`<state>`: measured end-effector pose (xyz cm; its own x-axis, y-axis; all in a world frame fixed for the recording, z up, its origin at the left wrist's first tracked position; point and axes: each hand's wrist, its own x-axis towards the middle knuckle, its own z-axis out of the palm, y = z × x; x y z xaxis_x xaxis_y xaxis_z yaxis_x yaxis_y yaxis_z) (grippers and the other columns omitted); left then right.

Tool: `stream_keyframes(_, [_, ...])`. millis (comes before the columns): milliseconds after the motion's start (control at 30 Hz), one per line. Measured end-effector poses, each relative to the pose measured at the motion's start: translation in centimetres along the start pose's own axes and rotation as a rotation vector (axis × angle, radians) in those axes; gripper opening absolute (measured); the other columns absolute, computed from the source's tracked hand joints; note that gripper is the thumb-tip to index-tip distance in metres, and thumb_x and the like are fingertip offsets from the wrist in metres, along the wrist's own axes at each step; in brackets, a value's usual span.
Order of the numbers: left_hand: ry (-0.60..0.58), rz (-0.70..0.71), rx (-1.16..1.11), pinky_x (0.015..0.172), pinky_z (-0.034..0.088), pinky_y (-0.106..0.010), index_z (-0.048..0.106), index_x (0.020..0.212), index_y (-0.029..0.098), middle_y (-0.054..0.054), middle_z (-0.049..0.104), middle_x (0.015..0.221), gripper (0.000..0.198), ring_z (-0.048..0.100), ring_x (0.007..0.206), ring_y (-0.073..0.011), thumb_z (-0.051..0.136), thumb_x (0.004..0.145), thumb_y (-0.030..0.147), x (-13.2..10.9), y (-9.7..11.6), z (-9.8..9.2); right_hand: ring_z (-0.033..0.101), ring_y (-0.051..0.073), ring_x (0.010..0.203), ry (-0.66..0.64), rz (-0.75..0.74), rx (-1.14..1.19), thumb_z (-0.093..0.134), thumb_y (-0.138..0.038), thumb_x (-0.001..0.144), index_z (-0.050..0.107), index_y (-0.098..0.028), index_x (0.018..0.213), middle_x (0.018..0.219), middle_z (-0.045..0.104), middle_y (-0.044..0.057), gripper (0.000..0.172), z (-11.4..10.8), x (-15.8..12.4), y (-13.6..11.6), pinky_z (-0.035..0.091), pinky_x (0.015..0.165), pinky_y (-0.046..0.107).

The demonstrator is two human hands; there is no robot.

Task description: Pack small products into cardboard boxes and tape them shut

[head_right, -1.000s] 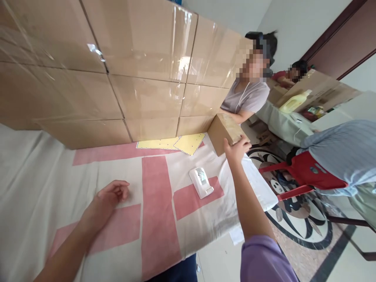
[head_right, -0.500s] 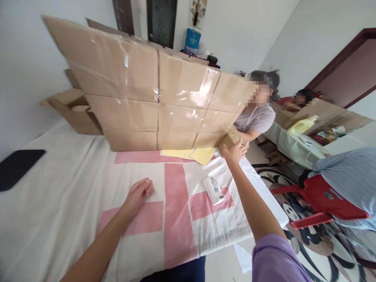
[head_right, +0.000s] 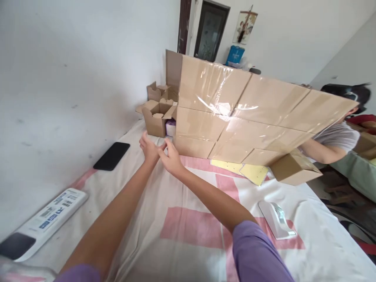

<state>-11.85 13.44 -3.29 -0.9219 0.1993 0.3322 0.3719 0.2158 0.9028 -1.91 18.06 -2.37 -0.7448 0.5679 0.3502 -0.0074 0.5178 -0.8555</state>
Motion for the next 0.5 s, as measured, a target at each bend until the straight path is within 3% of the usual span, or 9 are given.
stream_keyframes(67, [-0.001,-0.046,0.173,0.122,0.035,-0.061,0.035,0.158,0.012,-0.029,0.027,0.167,0.085,0.031,0.156,-0.0427,0.072,0.084,0.031,3.7,-0.5,2.8,0.045,0.028,0.152,0.120,0.174,0.038,0.060,-0.042,0.092,0.039,-0.015,0.157,0.160,0.050,0.016,0.073,3.4,4.4,-0.1,0.036,0.127,0.050])
stream_keyframes(133, [0.022,-0.098,0.275,0.123,0.035,-0.060,0.032,0.164,0.013,-0.028,0.019,0.172,0.078,0.027,0.159,-0.0421,0.059,0.092,0.027,6.3,-1.0,5.5,0.036,0.029,0.157,0.247,0.265,0.024,0.061,-0.034,0.090,0.030,-0.010,0.160,0.162,0.046,0.020,0.081,5.4,8.5,0.3,0.029,0.130,0.053])
stream_keyframes(267, [0.109,-0.132,0.339,0.125,0.034,-0.060,0.036,0.164,0.014,-0.025,0.039,0.165,0.068,0.037,0.156,-0.0370,0.048,0.097,0.023,9.0,-3.0,8.7,0.006,0.029,0.166,0.436,0.264,-0.029,0.056,-0.023,0.085,0.018,-0.002,0.162,0.172,0.021,0.024,0.089,6.6,13.8,2.3,0.009,0.134,0.054])
stream_keyframes(367, [0.137,-0.095,0.274,0.125,0.036,-0.056,0.034,0.164,0.012,-0.023,0.050,0.157,0.074,0.049,0.148,-0.0346,0.055,0.096,0.031,9.9,-5.1,9.2,0.011,0.028,0.165,0.565,0.215,-0.095,0.056,-0.022,0.082,0.021,-0.003,0.161,0.171,0.022,0.025,0.088,7.2,15.3,4.4,0.010,0.134,0.052])
stream_keyframes(500, [0.127,0.013,0.149,0.122,0.041,-0.045,0.027,0.163,0.006,-0.025,0.049,0.154,0.099,0.051,0.143,-0.0351,0.075,0.081,0.034,10.7,-6.8,9.4,0.025,0.026,0.160,0.650,0.179,-0.146,0.052,-0.020,0.083,0.025,-0.006,0.159,0.166,0.033,0.024,0.082,8.0,16.4,7.3,0.022,0.132,0.051])
